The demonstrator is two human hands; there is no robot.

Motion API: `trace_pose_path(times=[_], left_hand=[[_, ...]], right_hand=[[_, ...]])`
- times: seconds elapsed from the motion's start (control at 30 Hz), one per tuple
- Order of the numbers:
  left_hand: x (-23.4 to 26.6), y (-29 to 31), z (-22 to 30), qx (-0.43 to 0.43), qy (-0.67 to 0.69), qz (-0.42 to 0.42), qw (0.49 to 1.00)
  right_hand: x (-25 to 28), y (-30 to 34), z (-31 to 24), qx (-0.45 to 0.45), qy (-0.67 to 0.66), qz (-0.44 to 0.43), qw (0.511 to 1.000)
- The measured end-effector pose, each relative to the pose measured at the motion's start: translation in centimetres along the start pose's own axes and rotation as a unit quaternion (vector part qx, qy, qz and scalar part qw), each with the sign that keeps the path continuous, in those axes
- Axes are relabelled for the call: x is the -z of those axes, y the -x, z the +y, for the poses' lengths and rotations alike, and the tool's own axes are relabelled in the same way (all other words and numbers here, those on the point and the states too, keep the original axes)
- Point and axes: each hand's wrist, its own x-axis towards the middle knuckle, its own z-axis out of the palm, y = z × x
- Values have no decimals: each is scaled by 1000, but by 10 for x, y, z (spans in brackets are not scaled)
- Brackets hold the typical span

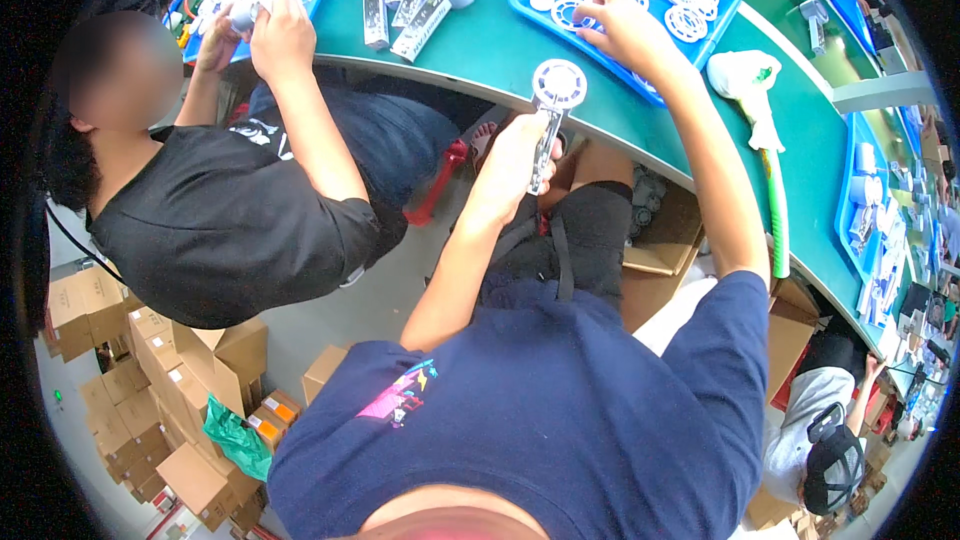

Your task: Assembling small white circular plastic components at a factory workbench using a rubber mallet.

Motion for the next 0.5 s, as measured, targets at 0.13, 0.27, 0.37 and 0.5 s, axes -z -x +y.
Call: trace_pose_path(times=[0.13, 0.27, 0.37, 0.5], left_hand=[[1, 0, 2, 19, -2, -3, 1000], [-3, 7, 5, 7, -2, 11, 1000], [0, 3, 1, 15, 11, -21, 1000], [-12, 2, -7, 47, 15, -58, 997]], right_hand=[[-3, 3, 3, 37, -7, 86, 996], [32, 36, -27, -147, -159, 226, 950], [53, 89, -42, -186, -185, 278, 924], [65, 151, -43, -226, -194, 147, 943]])
